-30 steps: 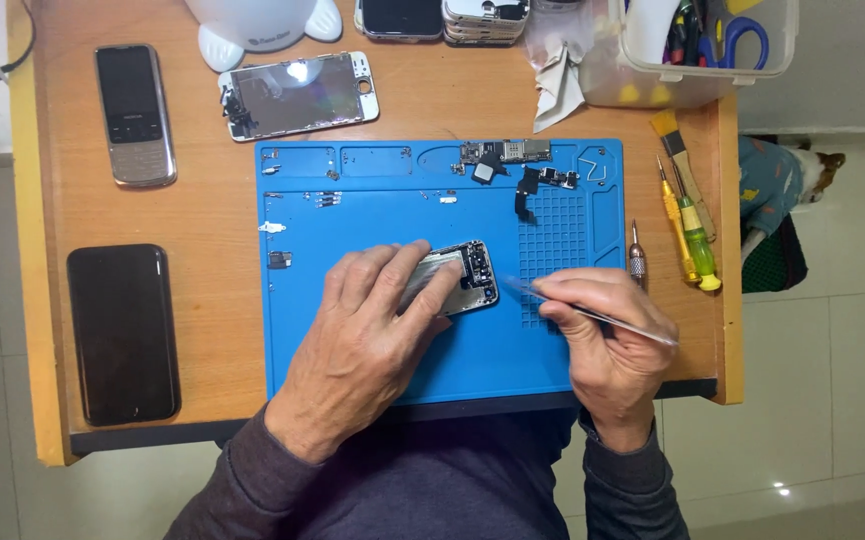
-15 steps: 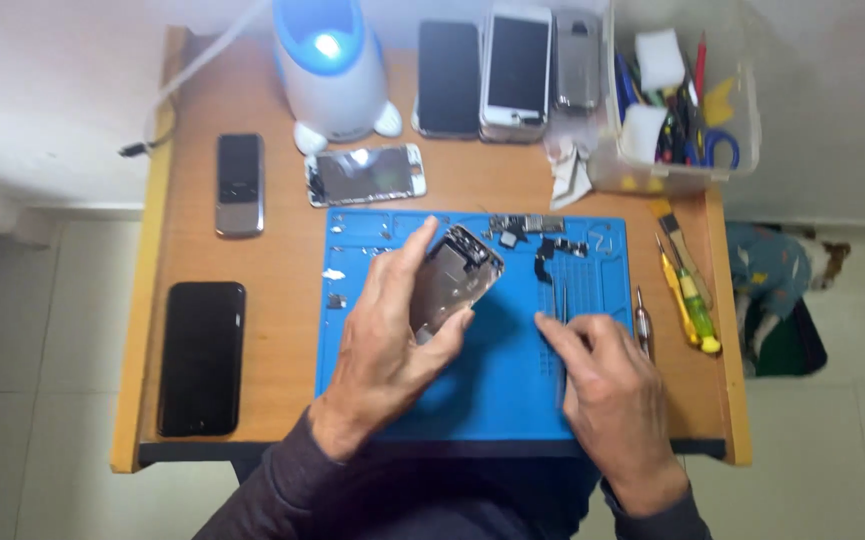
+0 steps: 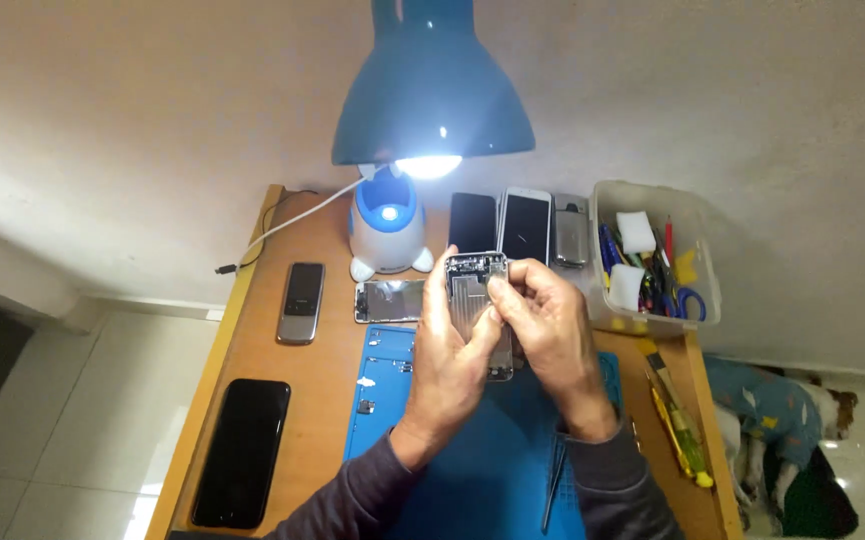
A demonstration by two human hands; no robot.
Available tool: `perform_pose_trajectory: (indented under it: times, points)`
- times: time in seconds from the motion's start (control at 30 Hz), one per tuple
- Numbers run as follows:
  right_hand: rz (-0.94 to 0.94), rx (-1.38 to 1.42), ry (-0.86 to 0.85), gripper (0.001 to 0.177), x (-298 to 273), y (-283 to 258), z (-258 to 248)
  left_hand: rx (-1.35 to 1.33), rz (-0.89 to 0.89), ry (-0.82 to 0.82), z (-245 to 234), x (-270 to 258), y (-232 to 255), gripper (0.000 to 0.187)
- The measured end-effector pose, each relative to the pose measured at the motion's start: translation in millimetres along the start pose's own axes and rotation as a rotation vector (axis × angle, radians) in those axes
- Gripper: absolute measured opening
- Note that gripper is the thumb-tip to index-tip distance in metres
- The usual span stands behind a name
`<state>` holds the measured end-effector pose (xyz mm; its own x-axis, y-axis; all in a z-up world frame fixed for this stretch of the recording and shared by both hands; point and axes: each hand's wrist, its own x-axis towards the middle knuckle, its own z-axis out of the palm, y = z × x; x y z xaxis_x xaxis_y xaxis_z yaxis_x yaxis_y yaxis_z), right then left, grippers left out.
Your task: The person uses tweezers to handle small components on a blue mat and then works on the internal parts of a disassembled smartphone. They use the tweezers to adjust or remove parts from the phone's chassis while holding the device with their other hand.
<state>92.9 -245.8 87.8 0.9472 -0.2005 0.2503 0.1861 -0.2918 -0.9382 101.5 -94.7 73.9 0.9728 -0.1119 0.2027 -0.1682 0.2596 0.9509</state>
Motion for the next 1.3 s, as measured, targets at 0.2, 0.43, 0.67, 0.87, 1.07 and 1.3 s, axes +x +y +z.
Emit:
perform_pose_trajectory:
  times: [0.2,0.43,0.67,0.87,1.07,1.3]
  points:
    - [0.056,0.122,0.008,0.023,6,-15,15,0.116,-0.072,0.018,-15,16,-14,0.055]
    - [0.19,0.239,-0.057,0.027,-2,5,22,0.067,-0.166,0.064,-28,23,-22,0.033]
    - [0.224,0.254,-0.067,0.03,-4,16,27,0.05,-0.211,0.068,-38,27,-42,0.027]
    - [0.256,0.23,-0.051,0.03,-3,36,25,-0.015,-0.278,0.041,-37,28,-42,0.023]
    - [0.332,0.238,-0.049,0.027,4,40,26,0.006,-0.313,0.011,-36,32,-43,0.024]
    - [0.231,0.148,-0.083,0.026,0,45,22,0.156,-0.196,0.002,-37,27,-43,0.024]
